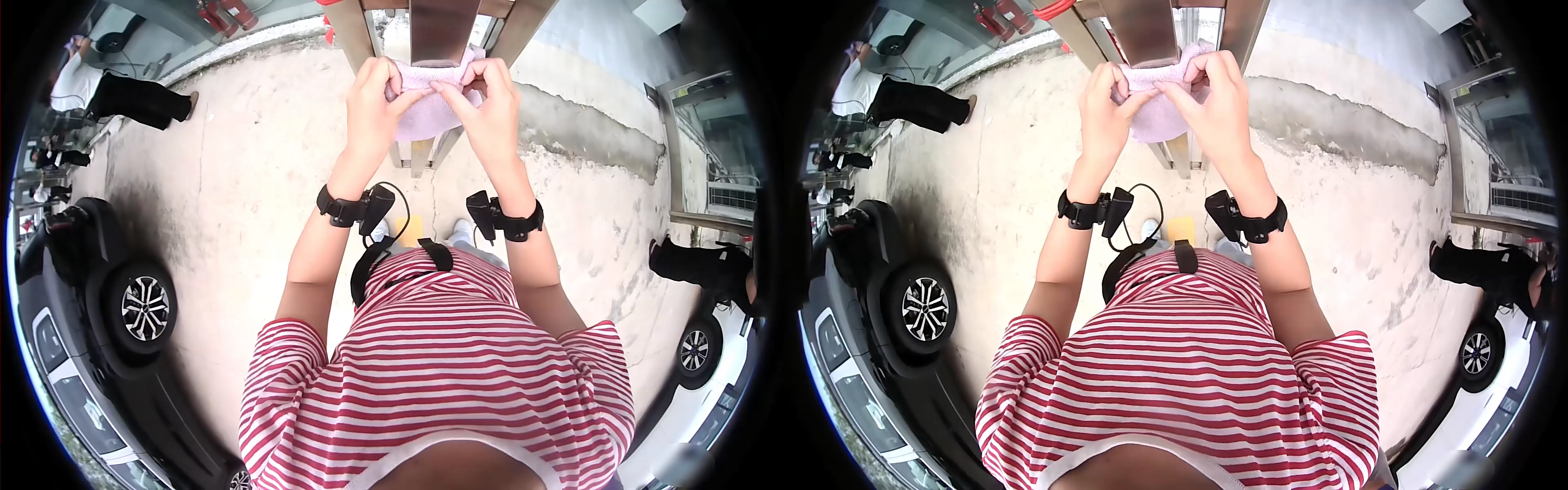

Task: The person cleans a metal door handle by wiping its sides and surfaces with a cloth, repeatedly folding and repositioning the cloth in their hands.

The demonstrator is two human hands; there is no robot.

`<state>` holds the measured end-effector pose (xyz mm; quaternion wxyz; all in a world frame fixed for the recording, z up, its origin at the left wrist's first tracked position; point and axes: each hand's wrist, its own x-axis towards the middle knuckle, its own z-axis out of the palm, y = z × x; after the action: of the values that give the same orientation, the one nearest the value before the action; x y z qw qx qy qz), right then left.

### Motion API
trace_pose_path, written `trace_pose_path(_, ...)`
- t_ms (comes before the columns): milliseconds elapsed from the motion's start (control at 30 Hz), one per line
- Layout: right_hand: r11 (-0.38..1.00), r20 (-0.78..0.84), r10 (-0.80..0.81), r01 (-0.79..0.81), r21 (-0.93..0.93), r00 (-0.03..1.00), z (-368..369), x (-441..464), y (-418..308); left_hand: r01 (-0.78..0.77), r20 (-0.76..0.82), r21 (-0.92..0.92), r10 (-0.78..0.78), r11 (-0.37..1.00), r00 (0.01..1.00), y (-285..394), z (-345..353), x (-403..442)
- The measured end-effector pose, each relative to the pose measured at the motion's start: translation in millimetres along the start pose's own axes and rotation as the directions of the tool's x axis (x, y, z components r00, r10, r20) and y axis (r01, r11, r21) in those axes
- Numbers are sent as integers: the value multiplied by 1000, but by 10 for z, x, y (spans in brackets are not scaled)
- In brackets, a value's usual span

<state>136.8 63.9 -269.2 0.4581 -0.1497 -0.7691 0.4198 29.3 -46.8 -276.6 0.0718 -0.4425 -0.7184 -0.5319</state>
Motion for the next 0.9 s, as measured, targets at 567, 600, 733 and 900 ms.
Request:
trace_pose_path(567, 996, -100, -82, 78, -39, 992, 143, -217, 176, 20, -61, -77, -25, 997, 998, -212, 169, -223)
trace_pose_path(600, 996, -150, -81, 84, 10, 985, 120, -75, -2, -41, -128, -105, 27, 994, 991, -52, 114, -56)
trace_pose_path(733, 996, -68, 31, -25, 89, 997, 61, 117, -119, -10, -169, -248, -33, 969, 985, 13, 121, 84)
trace_pose_path(900, 978, 183, 176, -149, -148, 967, 96, -313, 446, 158, 102, -88, -149, 983, 984, -677, 380, -455)
